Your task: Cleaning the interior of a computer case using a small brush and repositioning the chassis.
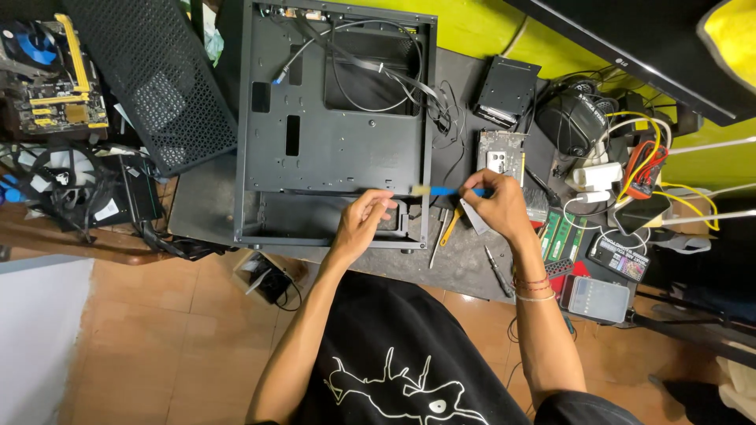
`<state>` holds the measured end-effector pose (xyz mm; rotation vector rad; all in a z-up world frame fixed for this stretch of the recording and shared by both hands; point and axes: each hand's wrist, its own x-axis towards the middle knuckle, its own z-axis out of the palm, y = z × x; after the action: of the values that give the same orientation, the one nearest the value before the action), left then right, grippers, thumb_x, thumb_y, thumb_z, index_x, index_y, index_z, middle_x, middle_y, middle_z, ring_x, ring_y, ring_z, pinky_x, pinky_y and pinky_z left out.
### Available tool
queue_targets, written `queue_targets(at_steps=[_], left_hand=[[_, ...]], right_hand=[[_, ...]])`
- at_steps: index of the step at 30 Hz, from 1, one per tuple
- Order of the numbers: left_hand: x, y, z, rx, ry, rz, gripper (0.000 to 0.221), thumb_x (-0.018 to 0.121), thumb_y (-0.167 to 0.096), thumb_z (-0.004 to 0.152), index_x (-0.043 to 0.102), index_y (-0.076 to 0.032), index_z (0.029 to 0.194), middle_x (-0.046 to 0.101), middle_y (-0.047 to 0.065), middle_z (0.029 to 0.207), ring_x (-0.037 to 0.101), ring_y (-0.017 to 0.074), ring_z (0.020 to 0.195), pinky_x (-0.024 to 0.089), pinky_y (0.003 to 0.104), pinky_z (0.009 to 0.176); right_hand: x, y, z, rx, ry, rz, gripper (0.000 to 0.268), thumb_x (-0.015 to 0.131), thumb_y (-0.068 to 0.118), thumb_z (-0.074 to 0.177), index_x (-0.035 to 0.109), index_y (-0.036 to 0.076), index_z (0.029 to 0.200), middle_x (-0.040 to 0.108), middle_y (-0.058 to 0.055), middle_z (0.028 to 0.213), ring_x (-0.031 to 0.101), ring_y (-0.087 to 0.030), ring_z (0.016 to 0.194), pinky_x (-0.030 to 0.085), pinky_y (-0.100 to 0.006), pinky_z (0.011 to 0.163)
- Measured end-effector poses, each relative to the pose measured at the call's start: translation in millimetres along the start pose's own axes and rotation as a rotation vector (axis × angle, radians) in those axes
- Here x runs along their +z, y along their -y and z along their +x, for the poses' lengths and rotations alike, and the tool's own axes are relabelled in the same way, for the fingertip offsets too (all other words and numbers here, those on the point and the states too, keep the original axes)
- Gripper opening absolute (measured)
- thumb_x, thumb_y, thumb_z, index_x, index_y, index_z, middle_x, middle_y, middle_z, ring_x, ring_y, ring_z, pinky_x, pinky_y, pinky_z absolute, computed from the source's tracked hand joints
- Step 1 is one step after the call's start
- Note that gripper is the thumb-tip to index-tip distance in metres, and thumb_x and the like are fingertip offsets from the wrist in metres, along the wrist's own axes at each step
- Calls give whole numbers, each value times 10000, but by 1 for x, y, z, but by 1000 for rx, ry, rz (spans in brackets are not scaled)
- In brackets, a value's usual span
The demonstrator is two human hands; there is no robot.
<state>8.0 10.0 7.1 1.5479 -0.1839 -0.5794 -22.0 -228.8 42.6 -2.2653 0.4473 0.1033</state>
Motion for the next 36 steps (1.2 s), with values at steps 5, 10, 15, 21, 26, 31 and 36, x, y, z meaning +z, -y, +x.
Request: queue_targets(at_steps=[5, 10, 15, 21, 26, 31, 36], left_hand=[[-2, 3, 6, -2, 33, -10, 238, 474, -199, 869, 557, -86, 1062, 625, 146, 949, 617, 243, 788, 474, 334, 703], [-5, -9, 9, -47, 99, -46, 272, 482, -236, 871, 536, -86, 1092, 618, 151, 949, 613, 236, 788, 477, 340, 716], [-11, -24, 15, -217, 227, -191, 461, 402, -386, 885, 516, -2, 1115, 591, 221, 926, 615, 282, 719, 504, 382, 667], [-30, -38, 19, -363, 399, -94, 454, 554, -232, 805, 465, 86, 1118, 595, 222, 828, 603, 206, 564, 521, 289, 531], [-45, -24, 36, -306, 323, 95, 348, 463, -209, 852, 536, 19, 1104, 565, 139, 695, 553, 155, 454, 493, 258, 432], [-49, -21, 52, -199, 324, 462, 299, 416, -255, 834, 654, -114, 947, 626, 150, 773, 613, 293, 718, 480, 386, 657], [-41, -13, 62, -82, 365, 643, 241, 483, -244, 804, 642, -64, 818, 619, 158, 683, 600, 324, 663, 463, 373, 593]], right_hand=[[11, 29, -4, -9, -212, 121, 149, 716, 185, 652, 624, 139, 760, 583, -1, 594, 503, -97, 561, 385, -221, 534], [49, 43, -18, -77, -358, 304, 155, 732, 72, 636, 632, 91, 754, 571, -34, 582, 460, -90, 493, 384, -190, 476], [94, 36, -17, -570, -386, 17, 192, 697, 65, 639, 653, 139, 812, 536, -14, 644, 497, -170, 547, 431, -272, 533], [101, 58, -17, -346, -195, 109, 219, 632, 35, 661, 590, 62, 874, 538, -89, 611, 521, -242, 566, 436, -347, 545], [87, 61, -8, -249, -49, 209, 258, 622, 18, 626, 619, 83, 876, 601, -39, 628, 548, -165, 538, 444, -275, 537], [75, 46, 11, -103, -301, 262, 214, 559, 8, 685, 612, 79, 879, 600, -65, 677, 557, -177, 609, 449, -270, 558], [69, 25, 35, 24, -394, 226, 134, 485, 98, 803, 562, 62, 907, 590, -92, 768, 574, -211, 739, 449, -314, 609]])
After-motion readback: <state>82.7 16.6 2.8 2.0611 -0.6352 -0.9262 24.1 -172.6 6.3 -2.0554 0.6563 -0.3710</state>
